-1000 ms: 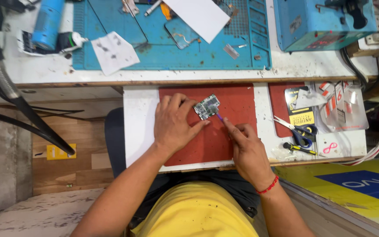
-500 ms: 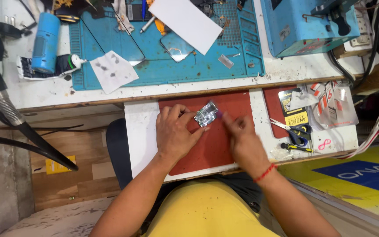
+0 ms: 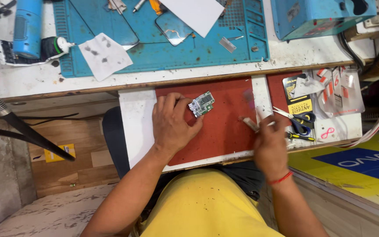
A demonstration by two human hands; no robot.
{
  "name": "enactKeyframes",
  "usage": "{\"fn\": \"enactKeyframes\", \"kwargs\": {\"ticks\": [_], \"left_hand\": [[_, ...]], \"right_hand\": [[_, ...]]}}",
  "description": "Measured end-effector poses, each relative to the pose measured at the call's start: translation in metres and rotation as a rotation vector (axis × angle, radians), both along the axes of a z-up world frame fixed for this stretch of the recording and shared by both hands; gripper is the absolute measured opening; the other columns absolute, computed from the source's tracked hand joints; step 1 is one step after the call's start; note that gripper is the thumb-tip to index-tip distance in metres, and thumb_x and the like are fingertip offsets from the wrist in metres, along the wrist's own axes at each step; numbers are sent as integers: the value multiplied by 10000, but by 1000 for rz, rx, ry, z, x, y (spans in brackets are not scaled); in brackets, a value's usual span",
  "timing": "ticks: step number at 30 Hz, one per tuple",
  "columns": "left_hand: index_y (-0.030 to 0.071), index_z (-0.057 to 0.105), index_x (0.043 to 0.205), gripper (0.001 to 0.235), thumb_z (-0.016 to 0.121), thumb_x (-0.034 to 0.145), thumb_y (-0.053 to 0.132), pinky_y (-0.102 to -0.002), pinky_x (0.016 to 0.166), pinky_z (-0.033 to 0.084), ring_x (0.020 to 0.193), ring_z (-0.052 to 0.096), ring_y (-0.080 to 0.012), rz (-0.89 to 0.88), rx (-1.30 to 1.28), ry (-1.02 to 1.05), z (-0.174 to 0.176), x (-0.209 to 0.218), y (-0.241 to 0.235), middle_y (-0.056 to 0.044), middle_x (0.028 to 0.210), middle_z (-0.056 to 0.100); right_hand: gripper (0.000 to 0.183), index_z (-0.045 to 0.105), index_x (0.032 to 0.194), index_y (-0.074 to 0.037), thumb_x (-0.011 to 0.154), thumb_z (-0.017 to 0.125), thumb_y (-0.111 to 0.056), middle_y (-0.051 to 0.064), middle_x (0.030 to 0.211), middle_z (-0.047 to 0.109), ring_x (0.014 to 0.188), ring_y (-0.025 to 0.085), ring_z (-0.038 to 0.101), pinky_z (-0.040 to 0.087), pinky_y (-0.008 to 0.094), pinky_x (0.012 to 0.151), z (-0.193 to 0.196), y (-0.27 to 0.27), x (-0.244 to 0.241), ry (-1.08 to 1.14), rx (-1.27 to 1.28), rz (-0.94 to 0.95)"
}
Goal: The person uses a hot air rework station to heat a small circuit board placed on a red mat. They then use a purple pen-like tool to scrape or clean the surface of the board. The person works on a single board throughout the clip.
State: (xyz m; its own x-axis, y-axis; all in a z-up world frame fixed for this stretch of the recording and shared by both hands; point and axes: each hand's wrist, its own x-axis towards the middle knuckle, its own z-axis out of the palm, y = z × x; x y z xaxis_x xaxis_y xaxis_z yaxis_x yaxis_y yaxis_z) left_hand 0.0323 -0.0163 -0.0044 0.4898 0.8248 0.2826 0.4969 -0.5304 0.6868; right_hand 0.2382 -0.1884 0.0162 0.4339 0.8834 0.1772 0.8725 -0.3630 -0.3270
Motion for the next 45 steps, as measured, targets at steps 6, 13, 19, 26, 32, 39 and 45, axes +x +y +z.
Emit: {"fn": "enactKeyframes", "kwargs": {"ticks": [6,13,19,26,32,39,45], "left_hand": [[96,723,1042,430,887,700,298,-428,878,436,1024,538,-266,6,19,7,0,-2,1,-50,1084,593],[84,735,1020,434,925,686,285,-437,894,439,1042,541,-281,-30,-28,-1,4,-12,0,-53,1091,604],[72,744,1028,469,948,668,291,-441,924,441,1043,536,-288,-35,-56,-26,-3,-11,3,-57,1097,609],[44,733,1031,487,946,671,294,-432,956,443,1067,539,-288,-27,-55,-43,-5,-8,1,-69,1125,602],[61,747,986,446,949,668,298,-421,940,443,1046,536,-285,-36,-26,-21,-1,-9,4,-68,1101,603],[55,746,977,426,951,682,286,-412,914,458,1005,536,-272,-46,-7,-31,0,-9,4,-64,1087,608],[53,735,966,416,942,682,276,-415,912,461,1010,550,-276,-59,19,-48,-2,-9,4,-70,1084,608]], "right_hand": [[562,624,1270,-124,797,529,165,19,1041,606,1087,317,602,508,399,871,-3,2,-3,81,225,240],[560,632,1398,-134,884,572,82,182,1113,587,911,361,668,549,455,750,0,35,-46,319,-78,133],[531,639,1399,-134,905,591,55,183,1075,581,879,366,652,539,464,741,-1,55,-36,260,-104,216],[505,626,1405,-153,945,582,50,167,1101,592,887,340,656,558,451,774,-4,54,-25,242,-21,260],[505,619,1395,-153,920,581,14,179,1080,582,826,362,670,552,468,685,5,51,-25,283,-157,147],[624,590,1429,-81,826,542,75,212,1085,546,861,404,656,553,477,706,-3,40,-26,230,-113,260],[564,609,1415,-134,885,546,48,185,1111,573,818,411,661,539,496,681,0,55,-32,284,-197,211]]}}
